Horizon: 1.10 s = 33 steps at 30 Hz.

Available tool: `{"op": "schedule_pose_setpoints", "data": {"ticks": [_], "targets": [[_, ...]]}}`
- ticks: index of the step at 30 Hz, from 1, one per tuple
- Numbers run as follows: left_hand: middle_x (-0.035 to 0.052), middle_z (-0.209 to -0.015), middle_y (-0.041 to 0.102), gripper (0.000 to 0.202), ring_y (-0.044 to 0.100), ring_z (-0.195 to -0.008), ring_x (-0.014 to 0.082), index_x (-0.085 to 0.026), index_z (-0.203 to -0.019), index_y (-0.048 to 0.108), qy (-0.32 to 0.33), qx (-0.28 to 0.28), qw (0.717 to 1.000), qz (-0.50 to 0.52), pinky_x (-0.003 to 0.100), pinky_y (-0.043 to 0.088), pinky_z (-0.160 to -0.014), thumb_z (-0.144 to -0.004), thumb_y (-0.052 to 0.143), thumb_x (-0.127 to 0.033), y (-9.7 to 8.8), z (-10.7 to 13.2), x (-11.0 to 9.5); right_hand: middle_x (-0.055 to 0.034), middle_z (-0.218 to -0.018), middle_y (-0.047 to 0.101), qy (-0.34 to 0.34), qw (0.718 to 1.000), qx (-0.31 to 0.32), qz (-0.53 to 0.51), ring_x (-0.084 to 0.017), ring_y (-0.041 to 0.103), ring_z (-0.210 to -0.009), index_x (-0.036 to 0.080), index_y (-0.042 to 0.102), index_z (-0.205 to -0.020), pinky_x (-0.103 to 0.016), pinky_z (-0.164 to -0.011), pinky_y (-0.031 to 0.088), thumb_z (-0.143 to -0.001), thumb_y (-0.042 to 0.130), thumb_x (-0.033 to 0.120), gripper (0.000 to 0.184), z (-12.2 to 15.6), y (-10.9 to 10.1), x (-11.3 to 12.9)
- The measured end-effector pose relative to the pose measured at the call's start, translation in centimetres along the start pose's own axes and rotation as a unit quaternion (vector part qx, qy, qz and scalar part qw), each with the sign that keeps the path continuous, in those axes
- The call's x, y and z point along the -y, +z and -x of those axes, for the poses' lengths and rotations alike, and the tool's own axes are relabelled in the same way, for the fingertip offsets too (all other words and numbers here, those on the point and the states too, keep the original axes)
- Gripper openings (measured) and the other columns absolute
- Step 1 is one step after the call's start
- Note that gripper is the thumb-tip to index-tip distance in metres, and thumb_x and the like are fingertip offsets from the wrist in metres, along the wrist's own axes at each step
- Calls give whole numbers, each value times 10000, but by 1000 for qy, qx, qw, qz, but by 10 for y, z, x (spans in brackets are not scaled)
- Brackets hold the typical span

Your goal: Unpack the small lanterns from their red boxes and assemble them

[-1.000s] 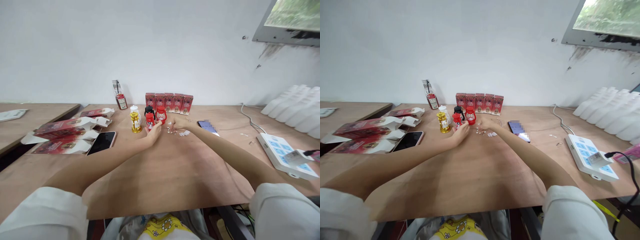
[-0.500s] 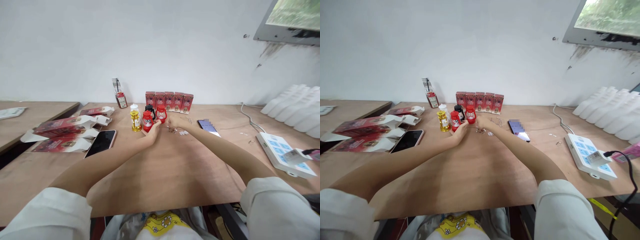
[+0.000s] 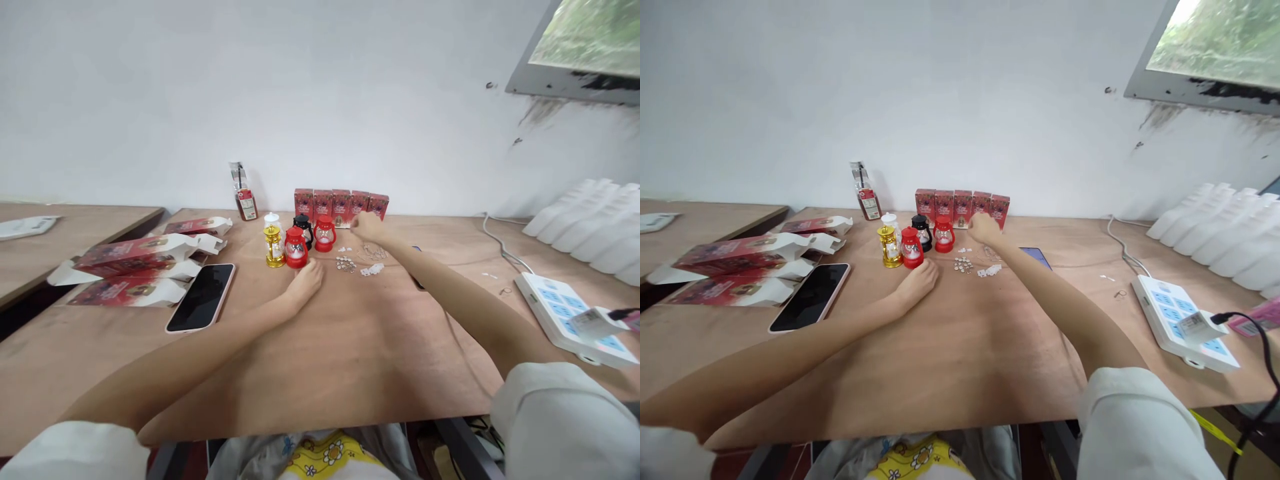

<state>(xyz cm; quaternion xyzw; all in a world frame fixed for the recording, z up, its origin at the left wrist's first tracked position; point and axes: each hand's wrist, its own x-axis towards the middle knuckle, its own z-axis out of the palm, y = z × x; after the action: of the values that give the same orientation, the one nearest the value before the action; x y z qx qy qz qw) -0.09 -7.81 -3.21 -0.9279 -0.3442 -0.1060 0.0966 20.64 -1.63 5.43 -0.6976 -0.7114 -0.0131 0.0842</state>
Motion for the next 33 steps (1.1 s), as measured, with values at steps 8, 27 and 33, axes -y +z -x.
{"op": "schedule_pose_setpoints", "data": {"ticks": [8,27,33], "targets": [[154,-1088,581,272,536,-1022,287,-123,-1065,566,-186,23,982,-33,404,415,-854,-859,405,-196,-21,67,23,-193,-1375,411,83,989,-122,13,-339,359,-1249,131,295,-1369,-536,-958,361,-753,551,211,672,-34,-8,-70],[203,-1236,515,492,452,-1166,381,-198,-1196,554,-336,-29,941,12,573,310,-939,-879,344,-510,-22,70,39,-185,-1205,481,68,951,-279,-113,-291,475,-1109,111,398,-1170,-428,-933,380,-762,611,376,531,2,-18,-59],[132,-1149,579,345,480,-1101,296,-178,-1074,553,-252,-222,938,86,451,346,-918,-886,387,-415,-69,57,33,-107,-1161,537,-81,900,-210,-374,-253,562,-1024,204,364,-1251,-432,-897,447,-630,752,411,761,84,-22,9]]}}
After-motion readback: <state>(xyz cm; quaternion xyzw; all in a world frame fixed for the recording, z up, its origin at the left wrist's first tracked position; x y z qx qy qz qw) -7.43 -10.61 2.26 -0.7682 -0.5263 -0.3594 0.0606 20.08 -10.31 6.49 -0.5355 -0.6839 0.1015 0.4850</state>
